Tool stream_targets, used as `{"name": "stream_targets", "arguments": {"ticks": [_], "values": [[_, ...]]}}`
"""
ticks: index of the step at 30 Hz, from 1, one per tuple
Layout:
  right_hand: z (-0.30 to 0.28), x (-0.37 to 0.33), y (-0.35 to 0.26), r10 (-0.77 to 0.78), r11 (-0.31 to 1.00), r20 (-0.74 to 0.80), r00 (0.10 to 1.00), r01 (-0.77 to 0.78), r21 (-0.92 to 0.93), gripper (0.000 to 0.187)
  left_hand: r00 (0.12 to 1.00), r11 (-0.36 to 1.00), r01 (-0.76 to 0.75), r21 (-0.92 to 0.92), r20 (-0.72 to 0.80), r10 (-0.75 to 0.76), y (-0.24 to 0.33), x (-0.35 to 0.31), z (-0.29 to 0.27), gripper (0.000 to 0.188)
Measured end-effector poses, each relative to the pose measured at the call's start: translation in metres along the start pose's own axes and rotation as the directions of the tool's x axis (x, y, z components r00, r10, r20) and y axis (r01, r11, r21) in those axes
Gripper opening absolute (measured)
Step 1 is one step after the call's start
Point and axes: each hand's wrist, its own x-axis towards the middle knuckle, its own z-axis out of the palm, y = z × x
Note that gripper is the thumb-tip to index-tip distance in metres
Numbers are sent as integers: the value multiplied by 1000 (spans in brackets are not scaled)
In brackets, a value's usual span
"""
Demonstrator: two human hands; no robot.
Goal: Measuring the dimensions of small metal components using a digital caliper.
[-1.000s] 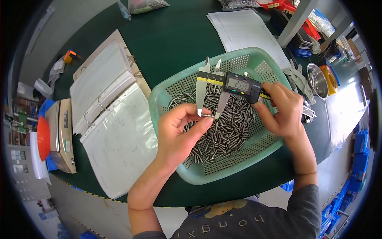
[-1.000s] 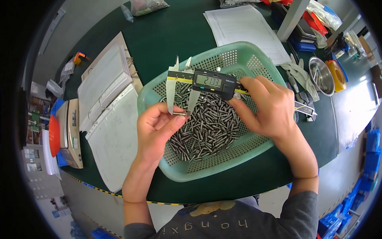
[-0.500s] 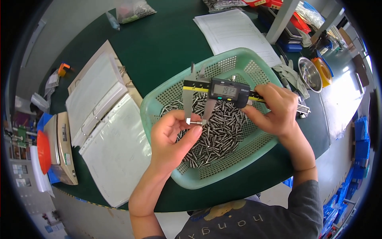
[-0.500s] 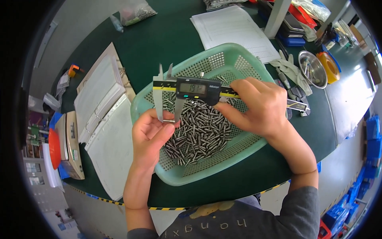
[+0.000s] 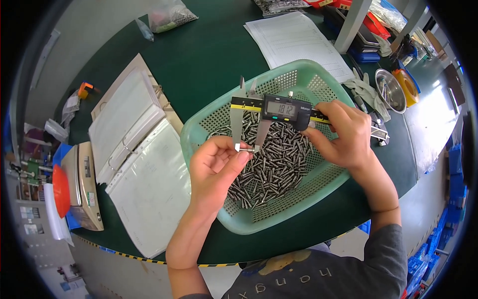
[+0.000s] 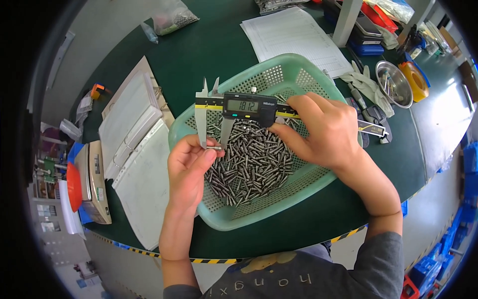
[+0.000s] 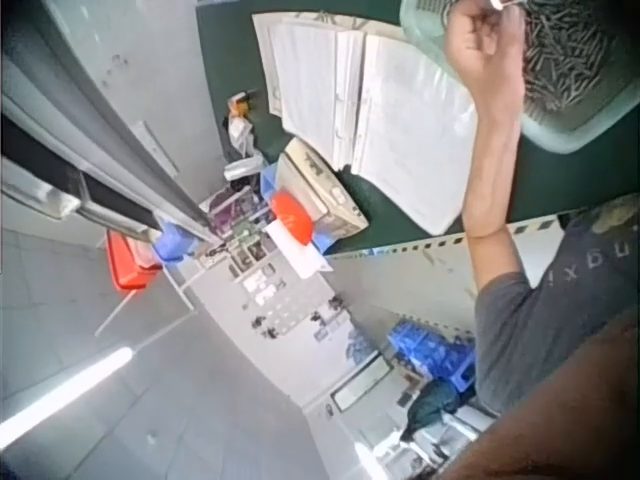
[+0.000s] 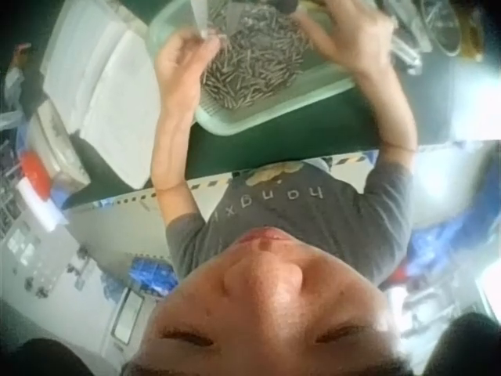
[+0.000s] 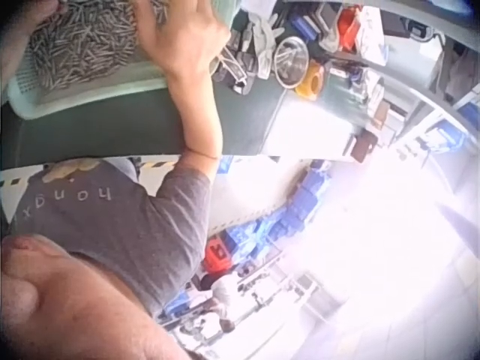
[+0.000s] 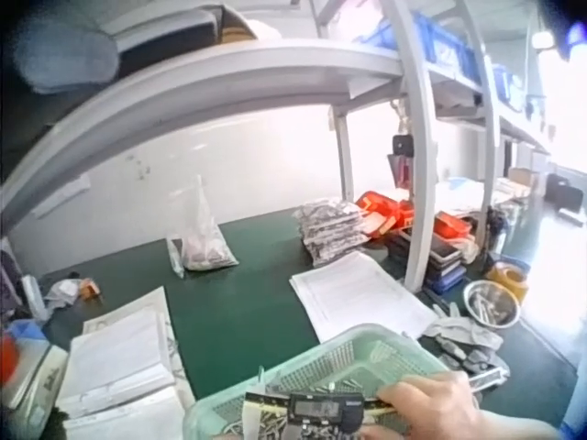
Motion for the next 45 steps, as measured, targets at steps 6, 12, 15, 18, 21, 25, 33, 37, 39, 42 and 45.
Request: {"name": "stream_targets", "arguments": {"ticks": [6,12,15,18,21,25,33,37,39,42,45], "values": [[3,0,3,40,999,-36,999,-40,-20,30,991,995,18,102,-132,-4,2,3,11,25],[2,6,8,128,990,-50,990,-131,-57,28,942,166,-306,937,273,198,-9,3,19,19],[-21,18,5,370,928,132,919,-373,-3,29,939,184,-339,923,320,127,-9,3,19,21],[-38,9,24,381,833,75,922,-377,405,29,916,131,-399,908,388,100,-7,-1,19,22],[-82,5,22,574,266,409,710,-634,727,38,907,71,-421,904,420,33,-14,-2,13,20],[-94,-10,17,140,-330,312,940,-253,909,42,909,115,-416,902,416,27,-15,-9,6,14],[-92,0,-74,-352,-449,-211,912,33,893,50,935,221,-344,913,354,-4,-10,-8,6,10],[-99,19,-79,-577,-433,-255,776,-26,901,47,951,459,-299,836,299,75,-9,1,21,8],[-97,21,-80,-490,-481,-206,847,-65,874,46,954,544,-298,785,263,143,-8,3,22,12],[-93,26,-77,-481,-515,-151,863,-139,846,48,963,575,-268,773,211,166,-6,4,19,14],[-96,21,-78,-472,-514,-89,877,-191,836,49,971,627,-239,742,164,177,-12,4,18,14]]}}
